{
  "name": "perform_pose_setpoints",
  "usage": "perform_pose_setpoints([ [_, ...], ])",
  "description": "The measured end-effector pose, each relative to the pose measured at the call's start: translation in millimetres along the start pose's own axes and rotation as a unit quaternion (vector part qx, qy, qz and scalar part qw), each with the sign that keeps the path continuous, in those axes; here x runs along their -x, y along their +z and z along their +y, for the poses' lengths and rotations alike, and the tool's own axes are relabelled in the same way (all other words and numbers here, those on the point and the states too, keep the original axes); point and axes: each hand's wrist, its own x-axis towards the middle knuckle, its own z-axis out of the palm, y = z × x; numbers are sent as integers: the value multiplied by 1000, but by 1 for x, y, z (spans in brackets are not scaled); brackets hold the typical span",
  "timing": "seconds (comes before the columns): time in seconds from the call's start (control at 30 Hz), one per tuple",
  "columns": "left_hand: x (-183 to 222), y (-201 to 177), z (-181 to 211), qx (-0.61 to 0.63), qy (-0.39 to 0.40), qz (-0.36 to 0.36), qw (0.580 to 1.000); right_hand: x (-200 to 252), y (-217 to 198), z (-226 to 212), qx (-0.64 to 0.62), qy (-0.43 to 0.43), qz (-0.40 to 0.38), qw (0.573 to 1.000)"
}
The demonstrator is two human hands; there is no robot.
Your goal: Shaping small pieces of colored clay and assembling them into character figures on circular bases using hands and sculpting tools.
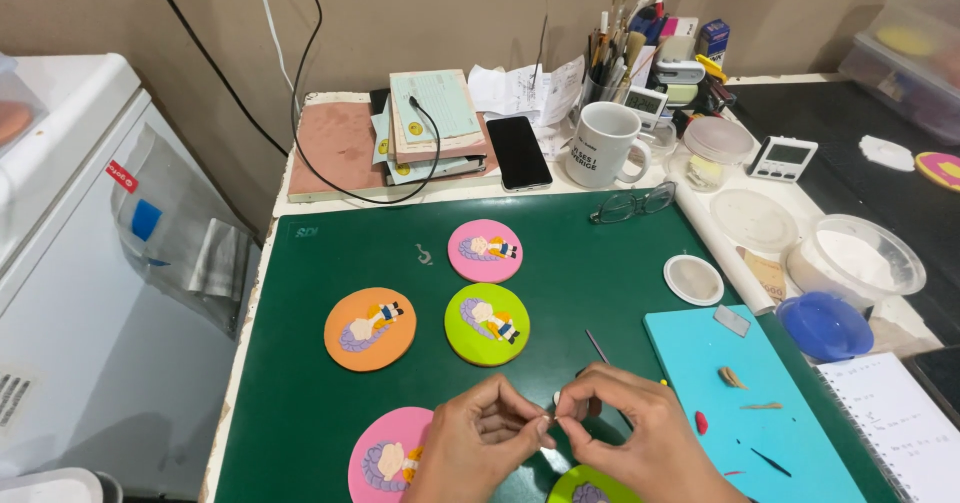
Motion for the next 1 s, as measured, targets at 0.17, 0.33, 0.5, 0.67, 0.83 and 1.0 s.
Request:
perform_pose_setpoints([
  [0.17,-2,-2,10,0,-49,-33,998,1,2,1,10,-11,10,1000],
  [0.33,-16,-4,-14,68,-63,-74,993,1,2,1,19,2,-12,1000],
  [0.5,-7,-2,1,67,-76,-61,993,-1,1,-3,8,-37,-3,999],
  [0.67,-8,-4,-4,63,-46,-62,995,-1,-1,-1,3,-96,-12,995],
  [0.83,-5,-5,2,19,-7,-66,998,-2,1,-2,30,-139,-5,990],
  [1.0,-5,-5,3,24,-17,-60,998,-1,1,-5,35,-117,-10,992],
])
